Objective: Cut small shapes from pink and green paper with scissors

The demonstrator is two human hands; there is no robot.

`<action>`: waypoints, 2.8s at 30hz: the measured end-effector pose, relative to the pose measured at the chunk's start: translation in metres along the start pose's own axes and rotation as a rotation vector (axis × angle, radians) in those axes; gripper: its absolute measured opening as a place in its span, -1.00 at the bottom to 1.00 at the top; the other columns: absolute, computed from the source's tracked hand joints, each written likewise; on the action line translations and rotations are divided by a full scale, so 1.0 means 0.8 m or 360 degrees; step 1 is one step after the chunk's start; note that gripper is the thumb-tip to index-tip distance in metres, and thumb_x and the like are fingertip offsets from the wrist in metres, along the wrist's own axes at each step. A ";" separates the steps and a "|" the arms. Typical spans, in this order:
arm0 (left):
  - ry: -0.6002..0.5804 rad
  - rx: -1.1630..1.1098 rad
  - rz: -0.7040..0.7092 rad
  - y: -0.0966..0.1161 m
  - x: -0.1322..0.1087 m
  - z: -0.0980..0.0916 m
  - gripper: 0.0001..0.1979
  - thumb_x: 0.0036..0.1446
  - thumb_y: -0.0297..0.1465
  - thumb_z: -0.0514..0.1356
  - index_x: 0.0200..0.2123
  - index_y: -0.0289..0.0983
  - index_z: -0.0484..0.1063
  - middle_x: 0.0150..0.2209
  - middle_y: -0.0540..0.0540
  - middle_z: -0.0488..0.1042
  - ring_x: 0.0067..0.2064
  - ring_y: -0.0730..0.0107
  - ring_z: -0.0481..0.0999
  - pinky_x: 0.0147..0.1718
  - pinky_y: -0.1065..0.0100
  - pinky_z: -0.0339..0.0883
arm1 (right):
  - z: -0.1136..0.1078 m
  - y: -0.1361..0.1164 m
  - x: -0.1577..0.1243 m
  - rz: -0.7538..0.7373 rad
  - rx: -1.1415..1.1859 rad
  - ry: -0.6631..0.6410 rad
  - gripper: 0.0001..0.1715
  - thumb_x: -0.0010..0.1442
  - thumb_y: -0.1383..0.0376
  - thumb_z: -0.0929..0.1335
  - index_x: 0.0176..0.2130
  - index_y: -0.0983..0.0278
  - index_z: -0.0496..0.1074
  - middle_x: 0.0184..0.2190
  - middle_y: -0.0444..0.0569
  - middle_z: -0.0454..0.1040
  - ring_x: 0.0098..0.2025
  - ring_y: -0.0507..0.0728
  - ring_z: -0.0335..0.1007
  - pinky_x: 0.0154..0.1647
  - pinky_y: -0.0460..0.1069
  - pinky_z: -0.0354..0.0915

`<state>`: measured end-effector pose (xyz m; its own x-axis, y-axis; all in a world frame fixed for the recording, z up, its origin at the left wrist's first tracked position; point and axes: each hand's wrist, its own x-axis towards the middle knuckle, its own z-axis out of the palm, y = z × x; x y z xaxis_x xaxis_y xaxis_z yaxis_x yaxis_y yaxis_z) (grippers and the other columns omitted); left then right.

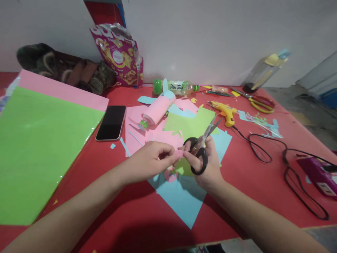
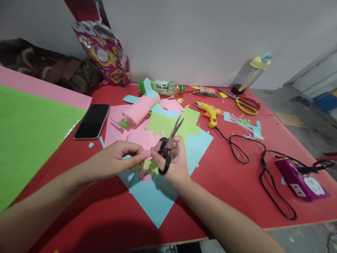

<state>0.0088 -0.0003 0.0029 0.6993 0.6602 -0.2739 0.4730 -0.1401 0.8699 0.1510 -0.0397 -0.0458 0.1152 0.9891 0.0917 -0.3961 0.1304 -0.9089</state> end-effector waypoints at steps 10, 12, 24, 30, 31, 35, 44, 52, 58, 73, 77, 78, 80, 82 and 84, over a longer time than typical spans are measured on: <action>0.0016 0.0048 0.0011 -0.003 0.001 -0.001 -0.63 0.08 -0.20 -0.05 -0.64 -0.31 0.20 -0.65 0.04 0.32 -0.56 0.54 0.27 -0.57 0.51 0.10 | 0.001 -0.001 0.001 -0.0001 -0.0045 0.0031 -0.58 -0.15 0.47 0.37 -0.44 0.18 0.03 -0.56 -0.30 0.29 -0.46 -0.03 0.29 -0.38 -0.05 0.23; 0.0027 0.0080 0.0011 -0.004 0.001 -0.001 -0.63 0.08 -0.20 -0.05 -0.65 -0.31 0.19 -0.66 0.05 0.28 -0.57 0.55 0.24 -0.57 0.51 0.08 | 0.001 -0.001 0.001 -0.0003 -0.0047 0.0025 -0.58 -0.15 0.48 0.37 -0.44 0.18 0.04 -0.56 -0.30 0.29 -0.46 -0.03 0.29 -0.38 -0.05 0.23; 0.0018 0.0147 0.0011 -0.003 0.001 -0.001 -0.62 0.08 -0.19 -0.07 -0.63 -0.31 0.21 -0.64 0.05 0.26 -0.56 0.55 0.21 -0.57 0.50 0.06 | 0.001 -0.001 0.000 -0.0010 -0.0084 0.0011 -0.58 -0.14 0.45 0.38 -0.43 0.18 0.04 -0.55 -0.29 0.28 -0.46 -0.02 0.30 -0.39 -0.05 0.24; 0.0015 0.0173 -0.0001 -0.004 0.001 -0.001 -0.62 0.08 -0.18 -0.07 -0.63 -0.32 0.19 -0.65 0.06 0.20 -0.57 0.56 0.16 -0.58 0.51 0.02 | 0.001 -0.001 0.000 -0.0006 -0.0078 0.0008 -0.59 -0.13 0.46 0.37 -0.43 0.18 0.04 -0.55 -0.29 0.28 -0.47 -0.03 0.30 -0.40 -0.05 0.24; 0.0013 0.0174 -0.0001 -0.004 0.001 -0.001 -0.62 0.08 -0.18 -0.07 -0.63 -0.32 0.19 -0.65 0.06 0.21 -0.56 0.56 0.17 -0.57 0.51 0.03 | 0.001 -0.001 0.000 -0.0007 -0.0072 0.0008 -0.59 -0.13 0.47 0.37 -0.43 0.18 0.04 -0.55 -0.29 0.28 -0.47 -0.03 0.30 -0.40 -0.05 0.24; 0.0013 0.0150 0.0003 -0.004 0.001 -0.001 -0.62 0.09 -0.18 -0.07 -0.63 -0.32 0.20 -0.64 0.05 0.24 -0.55 0.55 0.20 -0.56 0.50 0.05 | 0.002 -0.002 0.000 -0.0019 -0.0028 -0.0011 -0.59 -0.13 0.50 0.36 -0.43 0.19 0.05 -0.55 -0.29 0.28 -0.47 -0.04 0.29 -0.41 -0.06 0.23; -0.0008 0.0102 -0.0003 -0.003 0.001 -0.002 -0.64 0.09 -0.21 -0.05 -0.63 -0.32 0.20 -0.64 0.05 0.30 -0.55 0.56 0.24 -0.56 0.52 0.07 | 0.001 -0.002 -0.001 -0.0010 -0.0003 -0.0019 -0.60 -0.12 0.53 0.34 -0.42 0.19 0.06 -0.54 -0.30 0.29 -0.46 -0.05 0.29 -0.38 -0.07 0.22; 0.0004 0.0075 0.0013 -0.002 0.001 -0.002 -0.63 0.09 -0.23 -0.05 -0.64 -0.33 0.20 -0.65 0.05 0.30 -0.56 0.57 0.22 -0.57 0.52 0.06 | 0.002 -0.002 0.000 0.0006 0.0018 -0.0024 -0.60 -0.13 0.52 0.35 -0.43 0.19 0.06 -0.55 -0.29 0.29 -0.47 -0.05 0.28 -0.40 -0.08 0.22; 0.0015 0.0080 0.0027 -0.003 0.001 -0.002 -0.63 0.09 -0.22 -0.05 -0.64 -0.33 0.22 -0.65 0.05 0.31 -0.56 0.58 0.22 -0.56 0.53 0.07 | 0.001 0.000 0.000 -0.0015 0.0014 -0.0018 -0.60 -0.13 0.50 0.36 -0.43 0.18 0.06 -0.54 -0.28 0.28 -0.47 -0.04 0.28 -0.41 -0.07 0.22; -0.0070 0.0117 0.0043 0.000 0.000 -0.005 -0.62 0.11 -0.23 -0.06 -0.62 -0.33 0.28 -0.62 0.05 0.39 -0.56 0.58 0.28 -0.57 0.55 0.08 | 0.000 0.000 -0.002 -0.0037 -0.0024 -0.0065 -0.59 -0.11 0.47 0.37 -0.43 0.19 0.04 -0.52 -0.27 0.26 -0.48 -0.05 0.26 -0.41 -0.06 0.21; -0.0045 0.0134 0.0055 -0.001 0.000 -0.005 -0.63 0.10 -0.23 -0.05 -0.62 -0.32 0.27 -0.64 0.06 0.37 -0.57 0.58 0.28 -0.57 0.55 0.08 | 0.000 0.000 -0.003 -0.0035 -0.0037 -0.0075 -0.59 -0.10 0.46 0.37 -0.42 0.18 0.04 -0.52 -0.27 0.26 -0.48 -0.05 0.26 -0.43 -0.06 0.22; -0.0043 0.0137 0.0054 -0.001 0.000 -0.005 -0.63 0.10 -0.23 -0.05 -0.62 -0.32 0.27 -0.64 0.06 0.37 -0.57 0.58 0.28 -0.58 0.55 0.08 | 0.000 0.000 -0.003 -0.0036 -0.0039 -0.0077 -0.59 -0.10 0.45 0.38 -0.42 0.18 0.04 -0.52 -0.27 0.26 -0.48 -0.05 0.25 -0.43 -0.06 0.22; -0.0043 0.0138 0.0048 -0.001 0.000 -0.005 -0.63 0.10 -0.24 -0.05 -0.63 -0.32 0.28 -0.65 0.06 0.36 -0.57 0.59 0.27 -0.58 0.55 0.07 | 0.001 0.000 -0.002 -0.0038 -0.0040 -0.0083 -0.59 -0.10 0.45 0.38 -0.43 0.18 0.03 -0.52 -0.27 0.25 -0.48 -0.05 0.25 -0.44 -0.07 0.22; -0.0051 0.0142 0.0040 0.001 0.000 -0.006 -0.62 0.11 -0.25 -0.05 -0.63 -0.33 0.29 -0.65 0.06 0.36 -0.58 0.60 0.25 -0.58 0.56 0.06 | 0.001 -0.001 -0.002 -0.0038 -0.0033 -0.0089 -0.58 -0.10 0.46 0.38 -0.43 0.18 0.03 -0.52 -0.27 0.26 -0.48 -0.05 0.26 -0.45 -0.07 0.22; -0.0061 0.0152 0.0037 0.002 0.000 -0.006 -0.62 0.11 -0.25 -0.06 -0.62 -0.33 0.30 -0.65 0.06 0.35 -0.58 0.61 0.24 -0.59 0.57 0.06 | 0.001 -0.001 -0.002 -0.0038 -0.0016 -0.0097 -0.58 -0.10 0.47 0.38 -0.43 0.18 0.03 -0.52 -0.27 0.26 -0.48 -0.05 0.26 -0.44 -0.07 0.21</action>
<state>0.0070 0.0032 0.0067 0.7298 0.6276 -0.2712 0.5042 -0.2261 0.8335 0.1507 -0.0413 -0.0446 0.0688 0.9881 0.1376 -0.3846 0.1536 -0.9102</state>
